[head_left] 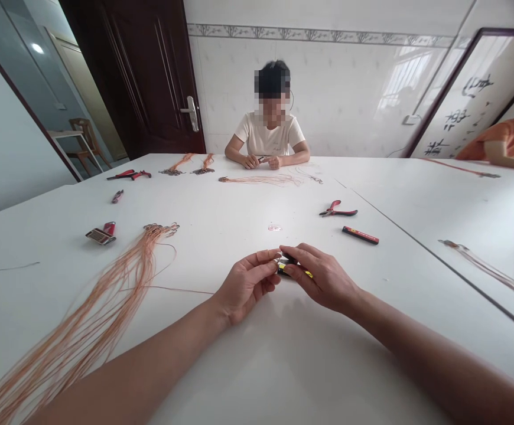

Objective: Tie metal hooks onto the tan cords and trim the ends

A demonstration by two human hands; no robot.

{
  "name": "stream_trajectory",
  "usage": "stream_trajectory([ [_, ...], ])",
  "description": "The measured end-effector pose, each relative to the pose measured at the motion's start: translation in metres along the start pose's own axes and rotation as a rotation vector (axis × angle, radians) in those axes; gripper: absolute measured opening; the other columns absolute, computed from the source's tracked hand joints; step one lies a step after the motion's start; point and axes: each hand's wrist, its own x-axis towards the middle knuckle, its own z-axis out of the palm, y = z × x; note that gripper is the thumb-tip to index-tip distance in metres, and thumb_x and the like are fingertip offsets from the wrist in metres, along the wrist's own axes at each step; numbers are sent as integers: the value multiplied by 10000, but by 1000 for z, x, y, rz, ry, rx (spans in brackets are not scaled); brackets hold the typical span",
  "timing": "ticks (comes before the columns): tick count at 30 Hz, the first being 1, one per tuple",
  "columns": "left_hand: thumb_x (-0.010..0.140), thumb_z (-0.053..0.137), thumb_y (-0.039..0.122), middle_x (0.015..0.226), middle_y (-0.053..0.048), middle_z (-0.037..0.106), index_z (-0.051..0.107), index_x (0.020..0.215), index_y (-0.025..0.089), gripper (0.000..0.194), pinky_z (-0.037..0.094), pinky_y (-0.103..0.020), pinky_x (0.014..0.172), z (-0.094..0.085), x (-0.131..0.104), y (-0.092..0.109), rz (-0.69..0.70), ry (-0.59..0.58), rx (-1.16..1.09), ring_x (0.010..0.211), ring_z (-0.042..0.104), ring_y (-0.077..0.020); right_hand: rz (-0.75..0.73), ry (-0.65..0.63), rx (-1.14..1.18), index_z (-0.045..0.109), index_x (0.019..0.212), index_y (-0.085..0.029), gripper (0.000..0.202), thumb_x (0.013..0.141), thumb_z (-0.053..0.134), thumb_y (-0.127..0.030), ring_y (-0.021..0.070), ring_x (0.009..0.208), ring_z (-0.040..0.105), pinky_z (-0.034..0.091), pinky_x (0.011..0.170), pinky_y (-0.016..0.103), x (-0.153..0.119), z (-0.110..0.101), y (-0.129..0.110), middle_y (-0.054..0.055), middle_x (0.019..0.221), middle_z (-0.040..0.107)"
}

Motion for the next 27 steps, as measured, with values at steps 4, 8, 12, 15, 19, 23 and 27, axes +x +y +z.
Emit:
stream_trajectory([
  [4, 689, 625, 215, 772, -4, 580, 644, 849, 186, 164, 378, -211, 621, 1, -1, 0, -1, 3, -18, 625, 499, -58, -47, 52, 8, 476, 1115, -178, 295, 849, 413, -289, 137, 726, 523, 421, 584, 252, -2, 4, 2, 55, 809, 586],
  [8, 682, 630, 214, 773, -7, 584, 643, 835, 188, 156, 380, -216, 621, 1, -1, 0, -7, 15, -11, 620, 502, -64, -52, 68, 20, 500, 1097, -186, 283, 848, 417, -294, 134, 724, 532, 418, 585, 248, -2, 5, 2, 57, 806, 594],
  [12, 667, 645, 214, 719, 7, 554, 633, 826, 188, 161, 386, -213, 614, -1, 0, -2, -10, 34, -8, 618, 508, -66, -19, 57, 41, 553, 1041, -188, 262, 860, 391, -288, 115, 635, 521, 405, 562, 235, -1, 2, 2, 31, 705, 581],
  [15, 645, 662, 209, 698, 14, 543, 623, 869, 202, 227, 394, -211, 601, -2, 2, -3, -10, 85, -16, 614, 518, -69, 103, 83, 33, 579, 1012, -196, 287, 869, 364, -322, 118, 629, 535, 406, 573, 237, 1, -2, 8, 32, 705, 591],
  [19, 638, 662, 195, 719, 19, 550, 599, 919, 228, 290, 398, -197, 574, -4, 3, -2, 6, 147, -36, 608, 526, -64, 338, -4, -171, 598, 947, -211, 297, 847, 380, -384, 165, 711, 548, 396, 581, 266, 3, -6, 33, 57, 789, 602],
  [23, 645, 657, 199, 722, 24, 543, 591, 919, 235, 284, 395, -187, 568, -4, 2, -1, 5, 144, -16, 609, 518, -56, 388, -124, -329, 609, 832, -181, 267, 835, 402, -350, 182, 750, 523, 385, 614, 284, 1, -2, 61, 84, 803, 569],
  [27, 643, 659, 206, 710, 20, 543, 592, 920, 232, 287, 392, -191, 560, -4, 2, -1, 17, 144, -1, 604, 513, -61, 320, -46, -382, 611, 854, -180, 264, 846, 387, -318, 211, 812, 496, 380, 698, 355, -1, 2, 64, 100, 850, 574],
])
